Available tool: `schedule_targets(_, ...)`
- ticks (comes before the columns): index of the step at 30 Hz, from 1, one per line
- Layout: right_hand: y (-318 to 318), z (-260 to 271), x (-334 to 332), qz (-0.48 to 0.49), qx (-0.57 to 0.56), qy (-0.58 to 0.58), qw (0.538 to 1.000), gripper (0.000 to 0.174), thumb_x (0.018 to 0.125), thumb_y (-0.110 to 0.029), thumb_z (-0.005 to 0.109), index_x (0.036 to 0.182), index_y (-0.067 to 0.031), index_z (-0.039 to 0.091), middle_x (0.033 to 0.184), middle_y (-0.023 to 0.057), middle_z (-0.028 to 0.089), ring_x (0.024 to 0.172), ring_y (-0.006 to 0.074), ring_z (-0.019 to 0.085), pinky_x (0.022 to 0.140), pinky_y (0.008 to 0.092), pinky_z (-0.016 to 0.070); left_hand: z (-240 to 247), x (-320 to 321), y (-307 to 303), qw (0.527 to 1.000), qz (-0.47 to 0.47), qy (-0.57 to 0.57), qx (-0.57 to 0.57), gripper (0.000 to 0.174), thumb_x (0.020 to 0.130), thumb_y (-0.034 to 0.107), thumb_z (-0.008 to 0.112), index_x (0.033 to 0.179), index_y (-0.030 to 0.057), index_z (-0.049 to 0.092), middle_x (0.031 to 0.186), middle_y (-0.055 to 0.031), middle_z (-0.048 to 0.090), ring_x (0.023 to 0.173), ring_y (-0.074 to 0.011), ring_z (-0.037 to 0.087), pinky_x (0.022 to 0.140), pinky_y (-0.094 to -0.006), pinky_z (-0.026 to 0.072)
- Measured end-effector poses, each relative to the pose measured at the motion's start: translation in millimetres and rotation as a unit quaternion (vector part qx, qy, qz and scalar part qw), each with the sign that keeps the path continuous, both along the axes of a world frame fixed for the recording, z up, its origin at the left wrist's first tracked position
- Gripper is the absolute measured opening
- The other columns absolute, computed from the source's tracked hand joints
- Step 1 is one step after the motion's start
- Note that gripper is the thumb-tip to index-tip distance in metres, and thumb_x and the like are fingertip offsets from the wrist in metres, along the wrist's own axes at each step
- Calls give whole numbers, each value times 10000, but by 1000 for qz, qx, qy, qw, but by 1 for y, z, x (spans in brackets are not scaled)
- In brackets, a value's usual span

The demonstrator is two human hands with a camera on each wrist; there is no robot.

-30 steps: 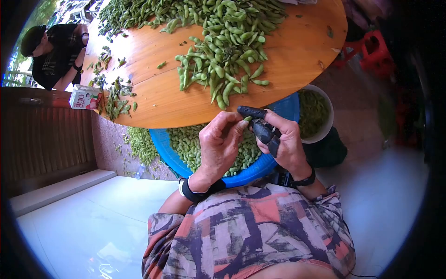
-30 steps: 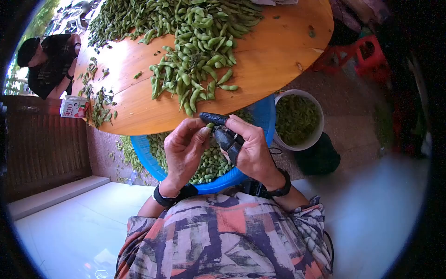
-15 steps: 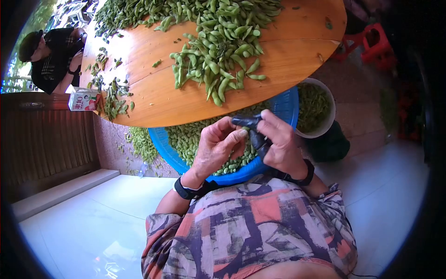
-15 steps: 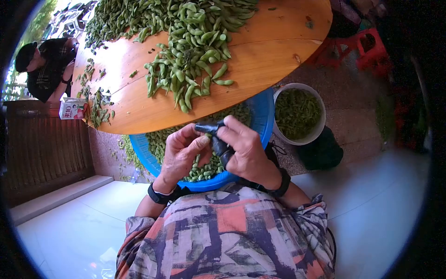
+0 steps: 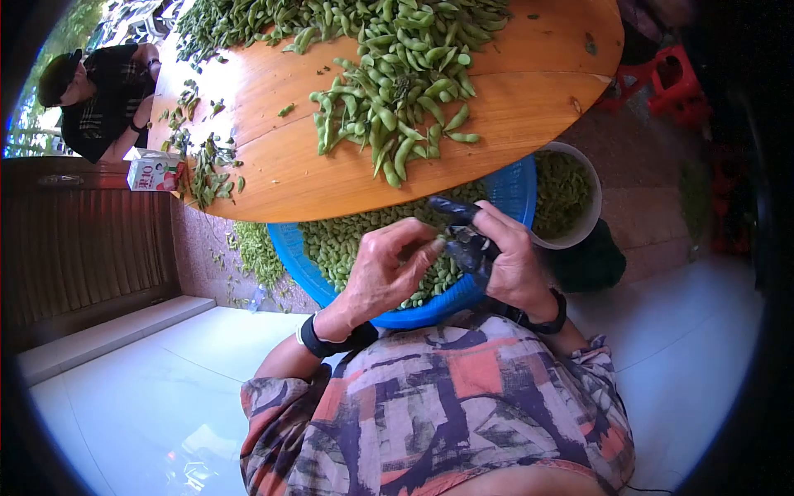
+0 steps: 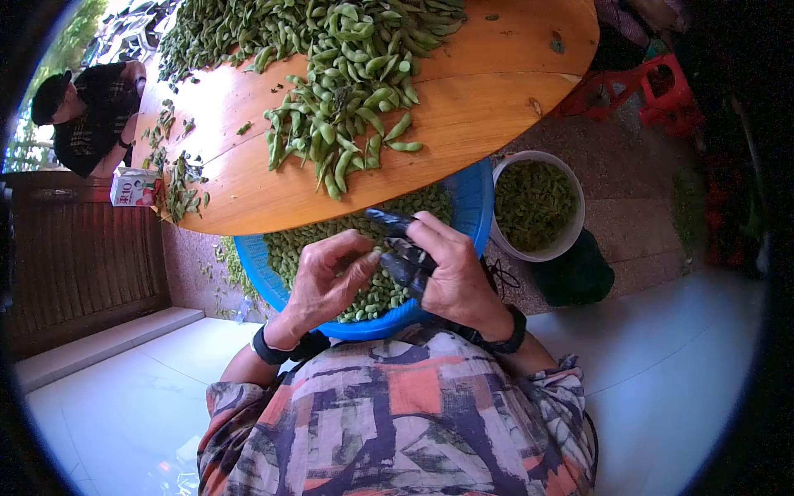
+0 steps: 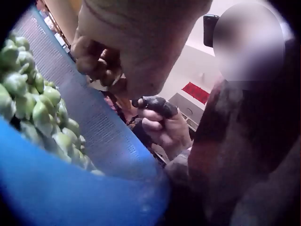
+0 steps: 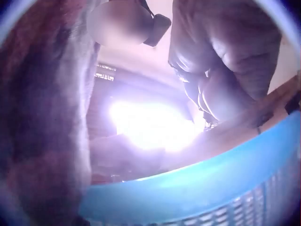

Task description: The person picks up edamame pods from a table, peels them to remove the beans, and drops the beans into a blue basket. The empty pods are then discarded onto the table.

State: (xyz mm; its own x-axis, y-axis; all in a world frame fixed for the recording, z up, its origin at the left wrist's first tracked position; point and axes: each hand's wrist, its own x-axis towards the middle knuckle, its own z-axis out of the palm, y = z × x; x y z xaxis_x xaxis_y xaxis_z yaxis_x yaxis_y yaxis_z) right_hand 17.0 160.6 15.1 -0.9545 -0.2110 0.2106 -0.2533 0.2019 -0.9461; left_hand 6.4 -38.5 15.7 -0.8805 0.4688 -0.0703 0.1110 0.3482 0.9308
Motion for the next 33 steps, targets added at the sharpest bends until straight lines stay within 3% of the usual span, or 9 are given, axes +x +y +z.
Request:
schedule_targets(3, 3, -9, -4, -94, 13, 80, 992, 193, 775, -33, 656, 956, 21, 621, 885, 140, 579, 772, 289, 596, 709, 339, 467, 19, -13, 9, 989, -64, -72, 110, 146, 930, 9, 539, 1058, -38, 592, 826, -112, 580, 671, -188, 626, 573, -289, 496)
schedule_targets(5, 19, -13, -2, -120, -96, -21, 988, 414, 891, -357, 624, 983, 46, 627, 879, 87, 588, 770, 190, 599, 692, 300, 475, 26, -23, 10, 994, -57, -23, 88, 149, 909, -26, 538, 1045, -30, 598, 831, -120, 584, 694, -229, 639, 572, -316, 505)
schedule_targets(7, 40, -14, 2, -164, -173, -46, 970, 557, 910, -494, 569, 1000, 52, 630, 841, 47, 580, 716, 155, 582, 669, 276, 477, 25, -43, 4, 943, 54, 312, -98, 160, 874, 3, 621, 1032, -18, 630, 817, -128, 608, 660, -234, 622, 579, -331, 493)
schedule_targets(11, 104, -24, 0, -412, 114, -48, 903, 344, 935, -287, 624, 1068, 30, 634, 842, 60, 657, 775, 164, 627, 753, 316, 518, 22, -62, 3, 911, 110, 315, -241, 176, 810, 104, 718, 937, 16, 633, 811, -116, 572, 661, -282, 594, 594, -383, 487)
schedule_targets(15, 135, -25, 3, -429, 246, 14, 869, 289, 909, -78, 573, 1177, 17, 626, 993, 179, 703, 895, 208, 660, 818, 346, 507, 15, -66, 4, 900, 136, 321, -261, 193, 782, 112, 739, 919, 20, 640, 806, -129, 573, 685, -291, 600, 615, -371, 486)
schedule_targets(19, 109, -20, 2, -391, 199, -15, 898, 340, 750, 65, 479, 1056, 46, 625, 869, 148, 673, 791, 217, 642, 728, 320, 493, 15, -72, -8, 931, 152, 275, -187, 183, 791, 73, 723, 949, 5, 659, 812, -104, 596, 694, -227, 607, 636, -329, 490)
schedule_targets(23, 52, -5, -11, -184, 43, -25, 982, 303, 711, 49, 485, 976, 19, 628, 692, 33, 489, 631, 123, 455, 586, 272, 402, 18, -67, -5, 964, 204, 170, -24, 120, 871, 42, 653, 984, 31, 693, 780, -54, 631, 637, -113, 557, 565, -250, 449)
schedule_targets(25, 29, 0, -19, -64, -2, 14, 998, 267, 765, 7, 528, 1009, 10, 635, 694, 7, 460, 640, 95, 435, 573, 265, 386, 31, -57, -1, 973, 211, -30, 90, 134, 924, 60, 628, 1040, 13, 676, 798, -32, 656, 636, -77, 572, 544, -226, 451)
schedule_targets(33, -6, 8, -21, 26, -248, -270, 930, 144, 924, -122, 579, 996, -17, 647, 627, -42, 512, 530, 7, 459, 466, 189, 359, 21, -25, 10, 945, 156, -154, 245, 114, 946, 53, 611, 1035, -17, 603, 777, -43, 646, 602, -74, 585, 517, -199, 451)
